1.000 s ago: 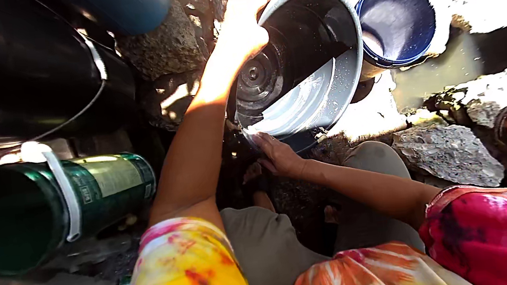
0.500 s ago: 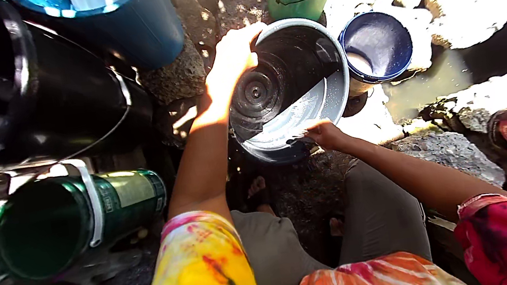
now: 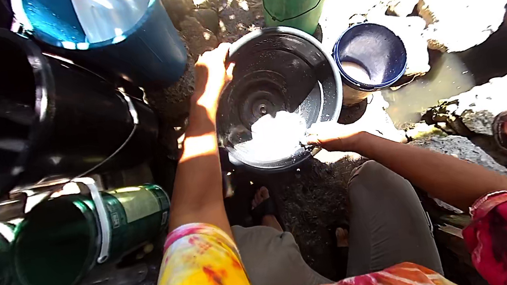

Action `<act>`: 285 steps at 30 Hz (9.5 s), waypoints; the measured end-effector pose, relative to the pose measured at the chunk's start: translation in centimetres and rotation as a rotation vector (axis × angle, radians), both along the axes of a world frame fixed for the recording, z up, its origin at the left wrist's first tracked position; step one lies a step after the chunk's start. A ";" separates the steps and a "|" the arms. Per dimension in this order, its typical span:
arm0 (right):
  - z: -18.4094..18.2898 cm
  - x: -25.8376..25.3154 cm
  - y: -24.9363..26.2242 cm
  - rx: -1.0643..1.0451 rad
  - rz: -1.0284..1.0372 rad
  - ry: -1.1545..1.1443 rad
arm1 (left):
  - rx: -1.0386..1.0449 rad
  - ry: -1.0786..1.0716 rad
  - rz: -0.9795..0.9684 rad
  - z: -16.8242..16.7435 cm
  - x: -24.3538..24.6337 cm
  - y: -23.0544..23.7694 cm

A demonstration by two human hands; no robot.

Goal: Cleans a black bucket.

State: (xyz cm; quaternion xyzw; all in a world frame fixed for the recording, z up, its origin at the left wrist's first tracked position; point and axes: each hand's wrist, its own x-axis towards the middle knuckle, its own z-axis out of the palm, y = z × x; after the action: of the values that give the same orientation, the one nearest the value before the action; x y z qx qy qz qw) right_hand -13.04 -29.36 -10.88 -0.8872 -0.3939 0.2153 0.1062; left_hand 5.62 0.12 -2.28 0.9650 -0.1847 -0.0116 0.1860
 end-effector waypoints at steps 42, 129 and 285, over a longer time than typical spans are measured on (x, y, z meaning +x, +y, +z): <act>8.3 5.9 8.6 1.690 -1.498 0.103 | -0.553 0.208 0.134 6.0 -10.2 -1.9; 0.2 3.0 14.4 1.021 -1.042 -0.559 | -0.639 0.314 0.150 -0.5 -11.5 -8.2; 1.2 8.5 5.5 0.894 -0.943 -0.526 | -0.275 -0.289 -0.044 -3.9 -11.5 -2.8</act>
State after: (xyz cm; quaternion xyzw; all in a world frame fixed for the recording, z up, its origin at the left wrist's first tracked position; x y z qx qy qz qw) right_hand -4.55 -23.83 -9.63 -0.8573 -0.0305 -0.2582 0.4443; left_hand -5.86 -2.69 -6.16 0.9178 -0.2304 0.1485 0.2873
